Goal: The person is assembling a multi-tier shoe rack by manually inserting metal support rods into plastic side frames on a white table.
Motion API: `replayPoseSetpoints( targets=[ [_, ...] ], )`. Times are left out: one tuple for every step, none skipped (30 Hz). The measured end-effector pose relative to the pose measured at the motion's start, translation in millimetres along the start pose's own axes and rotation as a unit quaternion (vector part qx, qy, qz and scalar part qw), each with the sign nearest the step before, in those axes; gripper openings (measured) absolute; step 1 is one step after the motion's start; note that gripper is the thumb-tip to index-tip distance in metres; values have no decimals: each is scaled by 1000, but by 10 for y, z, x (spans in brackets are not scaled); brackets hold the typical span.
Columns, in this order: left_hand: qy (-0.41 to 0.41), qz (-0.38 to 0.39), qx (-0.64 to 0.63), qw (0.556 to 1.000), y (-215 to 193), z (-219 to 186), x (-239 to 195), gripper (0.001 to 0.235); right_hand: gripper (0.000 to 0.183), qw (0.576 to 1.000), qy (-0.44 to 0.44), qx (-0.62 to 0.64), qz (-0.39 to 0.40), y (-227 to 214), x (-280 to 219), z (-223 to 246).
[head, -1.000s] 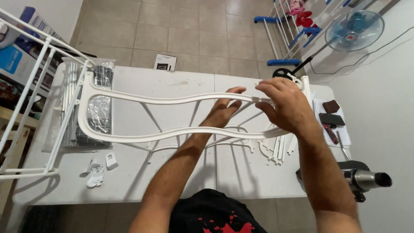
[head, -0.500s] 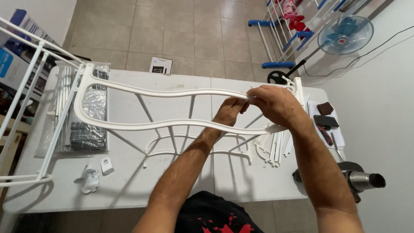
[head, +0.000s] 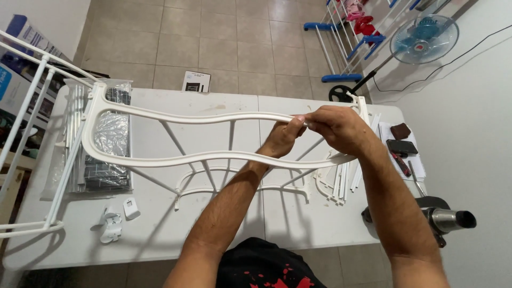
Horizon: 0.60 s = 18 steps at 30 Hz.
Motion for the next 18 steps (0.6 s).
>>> replayPoseSetpoints(
  targets=[
    [-11,-10,8,1000,7,-19,0,42,12,1000,7,7,0,3,-3,-5],
    [-12,-11,8,1000,14,-114,-32,42,12,1000,7,7,0,22,-10,-14],
    [-11,-6,2,1000,13,-212,-56,38,14,1000,10,10,-6,42,-8,-29],
    [-10,-1,-4,1000,13,-310,-79,35,17,1000,14,12,-13,61,-7,-45],
    [-11,-2,-3,1000,-4,-180,-18,35,17,1000,14,13,-13,51,-5,-33],
    [14,6,-18,1000,-18,-61,41,31,20,1000,16,13,-14,39,-3,-22],
    [42,15,-33,998,-40,49,121,30,23,1000,17,11,-16,19,13,-19],
    [43,15,-32,998,-40,-3,102,30,23,1000,16,11,-17,12,25,1],
    [50,17,-45,998,-30,-52,69,27,26,999,21,24,-19,10,22,25],
    [58,20,-59,996,-18,-99,37,25,29,999,25,36,-21,7,17,47],
    [56,21,-58,996,-16,12,78,25,29,999,27,37,-22,22,-16,15],
    [59,21,-69,996,-14,122,118,26,34,999,32,27,-17,37,-50,-20],
    [63,22,-79,995,-11,231,161,27,39,999,39,15,-13,52,-87,-52],
    [61,25,-78,995,-37,121,58,27,39,999,41,15,-15,-1,-129,-114],
    [60,40,-80,994,-46,2,-22,30,36,999,35,-19,-18,-76,-179,-178],
    [58,55,-82,993,-56,-118,-103,33,38,998,30,-53,-21,-151,-232,-239],
    [61,60,-82,993,-124,-167,-180,33,38,998,32,-57,-24,-182,-305,-367],
    [49,70,-47,995,-189,-210,-257,41,40,995,20,-91,-32,-216,-380,-484]
  ],
)
Point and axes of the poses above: each hand's wrist, its own x-axis towards the middle knuckle, its own y-axis out of the palm, z = x × y, the point moved 2 cm from there along x, towards the middle knuckle, and after that the axes turned 8 degrees about -y, right-handed, at the moved point
